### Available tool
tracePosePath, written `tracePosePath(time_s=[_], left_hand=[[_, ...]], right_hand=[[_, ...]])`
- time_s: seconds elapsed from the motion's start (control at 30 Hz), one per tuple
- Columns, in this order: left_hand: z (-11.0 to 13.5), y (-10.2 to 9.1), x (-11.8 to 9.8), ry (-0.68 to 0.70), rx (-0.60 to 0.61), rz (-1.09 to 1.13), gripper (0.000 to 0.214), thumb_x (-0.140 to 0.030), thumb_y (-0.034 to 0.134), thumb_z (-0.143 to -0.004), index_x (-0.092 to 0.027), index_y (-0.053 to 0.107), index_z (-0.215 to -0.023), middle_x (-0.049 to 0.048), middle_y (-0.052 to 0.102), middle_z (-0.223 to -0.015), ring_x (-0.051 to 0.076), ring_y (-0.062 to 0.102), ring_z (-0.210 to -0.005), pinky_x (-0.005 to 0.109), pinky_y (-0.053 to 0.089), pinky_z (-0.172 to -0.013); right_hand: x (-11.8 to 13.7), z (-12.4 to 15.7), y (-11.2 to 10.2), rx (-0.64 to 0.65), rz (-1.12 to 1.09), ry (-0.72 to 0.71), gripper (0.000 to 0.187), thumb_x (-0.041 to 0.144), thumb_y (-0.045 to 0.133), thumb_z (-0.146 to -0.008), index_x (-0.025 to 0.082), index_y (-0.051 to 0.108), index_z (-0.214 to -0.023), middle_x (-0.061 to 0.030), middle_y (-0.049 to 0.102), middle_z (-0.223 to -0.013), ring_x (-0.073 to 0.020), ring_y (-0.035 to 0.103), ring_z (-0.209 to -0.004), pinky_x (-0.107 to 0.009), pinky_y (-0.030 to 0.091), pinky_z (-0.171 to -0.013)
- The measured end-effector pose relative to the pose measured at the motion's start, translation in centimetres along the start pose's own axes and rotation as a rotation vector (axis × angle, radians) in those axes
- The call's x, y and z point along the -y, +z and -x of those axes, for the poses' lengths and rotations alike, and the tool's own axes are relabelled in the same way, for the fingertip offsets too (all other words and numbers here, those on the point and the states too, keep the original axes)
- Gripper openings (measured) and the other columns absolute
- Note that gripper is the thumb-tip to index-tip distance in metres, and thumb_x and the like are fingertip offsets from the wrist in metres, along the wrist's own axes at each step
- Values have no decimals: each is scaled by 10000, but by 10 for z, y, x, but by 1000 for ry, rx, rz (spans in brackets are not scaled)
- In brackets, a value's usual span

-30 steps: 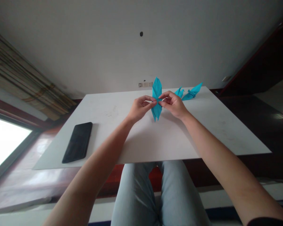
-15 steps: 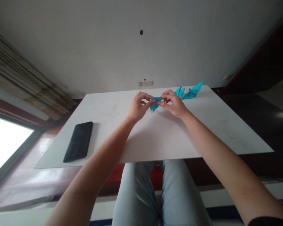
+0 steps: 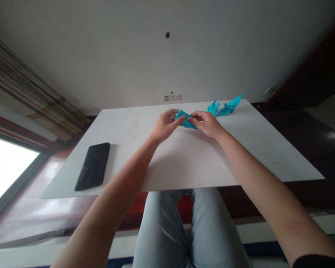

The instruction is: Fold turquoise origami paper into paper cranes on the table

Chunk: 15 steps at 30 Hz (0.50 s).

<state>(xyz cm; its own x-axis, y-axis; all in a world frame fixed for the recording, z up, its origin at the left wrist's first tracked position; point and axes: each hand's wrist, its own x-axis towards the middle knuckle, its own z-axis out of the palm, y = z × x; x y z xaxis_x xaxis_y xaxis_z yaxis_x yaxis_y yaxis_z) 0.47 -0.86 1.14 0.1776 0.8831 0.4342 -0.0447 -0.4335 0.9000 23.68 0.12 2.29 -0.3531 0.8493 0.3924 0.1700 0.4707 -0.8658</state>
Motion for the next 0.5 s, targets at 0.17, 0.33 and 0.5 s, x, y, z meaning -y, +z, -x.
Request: tracePosePath(time_s=[0.17, 0.33, 0.5], left_hand=[[1, -2, -6, -46, -17, -57, 573, -743, 964, -885, -198, 788, -903, 38, 781, -796, 149, 729, -729, 282, 569, -687], [-1, -2, -9, -127, -99, 6, 587, -760, 927, -916, -203, 743, -920, 24, 782, -859, 135, 749, -766, 264, 558, -725], [1, -2, -13, -171, -14, 49, 521, -640, 1010, -869, -203, 742, -960, 25, 800, -881, 139, 740, -789, 264, 549, -729]], right_hand=[[5, 3, -1, 18, -8, 23, 698, 921, 873, -845, 236, 843, -979, -62, 846, -949, -246, 755, -869, -395, 625, -840], [7, 4, -2, 3, -31, 69, 690, 885, 968, -761, 240, 817, -956, -44, 822, -898, -231, 753, -840, -373, 625, -806], [6, -4, -5, -145, -116, 45, 709, 911, 965, -721, 251, 735, -841, -13, 757, -808, -193, 698, -771, -361, 633, -771]])
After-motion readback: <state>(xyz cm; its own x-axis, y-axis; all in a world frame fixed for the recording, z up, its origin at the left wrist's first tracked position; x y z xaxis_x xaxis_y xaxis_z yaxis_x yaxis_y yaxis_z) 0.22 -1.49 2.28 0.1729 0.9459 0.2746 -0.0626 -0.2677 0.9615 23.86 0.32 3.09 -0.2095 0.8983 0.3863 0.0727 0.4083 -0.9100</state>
